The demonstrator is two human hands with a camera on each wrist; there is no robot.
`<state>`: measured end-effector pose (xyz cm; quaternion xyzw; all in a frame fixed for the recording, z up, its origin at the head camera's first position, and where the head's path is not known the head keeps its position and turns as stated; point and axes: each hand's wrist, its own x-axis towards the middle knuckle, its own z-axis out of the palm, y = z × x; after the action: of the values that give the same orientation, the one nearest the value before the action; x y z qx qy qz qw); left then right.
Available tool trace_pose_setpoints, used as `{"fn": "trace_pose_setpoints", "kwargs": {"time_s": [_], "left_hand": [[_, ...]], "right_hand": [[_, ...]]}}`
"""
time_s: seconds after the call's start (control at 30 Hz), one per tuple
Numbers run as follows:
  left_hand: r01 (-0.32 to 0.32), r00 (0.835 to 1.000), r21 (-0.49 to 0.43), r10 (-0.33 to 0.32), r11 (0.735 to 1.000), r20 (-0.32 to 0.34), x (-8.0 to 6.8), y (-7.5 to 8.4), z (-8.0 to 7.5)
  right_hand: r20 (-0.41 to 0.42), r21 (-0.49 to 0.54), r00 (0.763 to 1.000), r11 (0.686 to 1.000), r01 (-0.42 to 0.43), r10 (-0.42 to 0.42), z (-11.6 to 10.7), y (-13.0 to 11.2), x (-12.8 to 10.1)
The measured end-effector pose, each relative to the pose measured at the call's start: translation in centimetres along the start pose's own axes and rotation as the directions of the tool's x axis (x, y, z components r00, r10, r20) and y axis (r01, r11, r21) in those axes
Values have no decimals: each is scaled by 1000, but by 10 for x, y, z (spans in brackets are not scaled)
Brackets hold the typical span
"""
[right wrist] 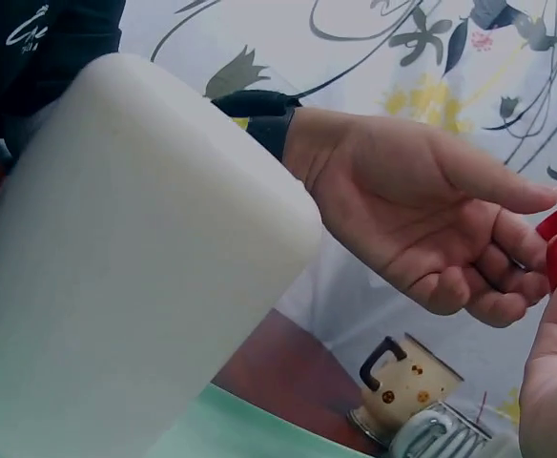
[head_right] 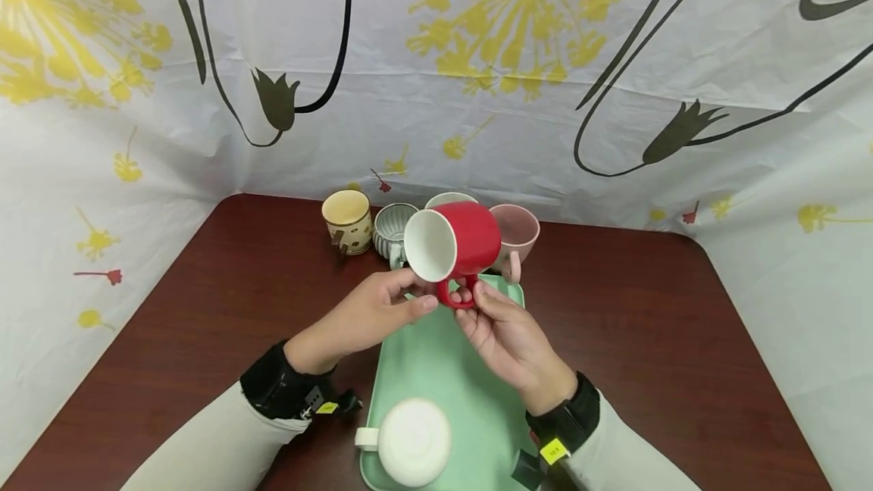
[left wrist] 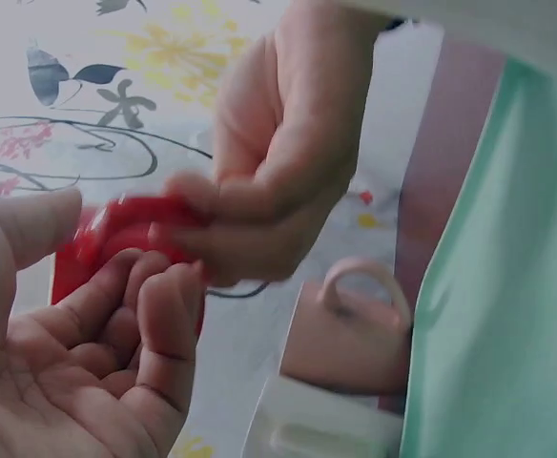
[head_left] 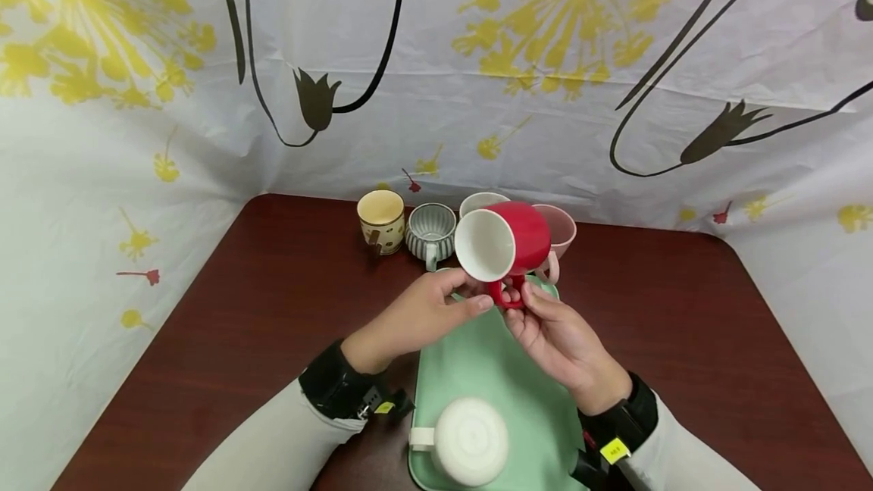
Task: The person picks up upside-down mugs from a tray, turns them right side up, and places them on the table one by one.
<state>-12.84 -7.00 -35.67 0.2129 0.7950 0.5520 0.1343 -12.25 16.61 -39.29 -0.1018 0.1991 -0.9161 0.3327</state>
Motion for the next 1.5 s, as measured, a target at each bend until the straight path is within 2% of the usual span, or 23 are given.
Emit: {"fn": "trace_pose_setpoints", "kwargs": {"time_s": [0.13,0.23,0.3,0.4,0.47,0.53,0.67,1.07,1.17,1.23,1.33,1.43,1.5], "left_hand": [[6,998,-91,-11,996,-55,4,-2,8],[6,995,-115,-18,993,-101,6,-5,13],[3,993,-110,-16,994,-119,7,-7,16],[8,993,-107,-21,994,-118,8,-8,19],[20,994,-133,-34,991,-107,9,-8,20],[35,994,-181,-53,983,-95,10,-9,21],[56,993,-265,-81,963,-83,11,-10,21],[73,993,-290,-96,954,-66,11,-15,18],[82,992,-307,-106,948,-61,9,-12,16],[87,992,-313,-111,946,-58,7,-10,15],[88,993,-321,-107,943,-44,5,-8,14],[85,995,-336,-96,938,-18,5,-5,14],[70,997,-335,-74,940,1,6,-3,13]], "right_hand": [[-84,-127,995,991,39,-50,1,4,6],[-170,-272,981,961,39,-88,-1,9,9],[-223,-385,968,923,19,-114,-3,13,11],[-292,-544,943,839,-25,-161,-5,18,13],[-316,-614,932,787,-60,-175,-7,21,15],[-323,-650,931,755,-86,-171,-8,22,16],[-310,-670,941,734,-114,-136,-12,23,16],[-325,-698,937,701,-148,-125,-15,24,18],[-328,-717,936,680,-156,-131,-15,24,18],[-330,-744,934,646,-171,-133,-14,23,16],[-329,-795,934,574,-195,-139,-12,21,9],[-316,-851,936,483,-208,-155,-10,15,-2],[-296,-895,939,396,-208,-174,-10,9,-11]]}}
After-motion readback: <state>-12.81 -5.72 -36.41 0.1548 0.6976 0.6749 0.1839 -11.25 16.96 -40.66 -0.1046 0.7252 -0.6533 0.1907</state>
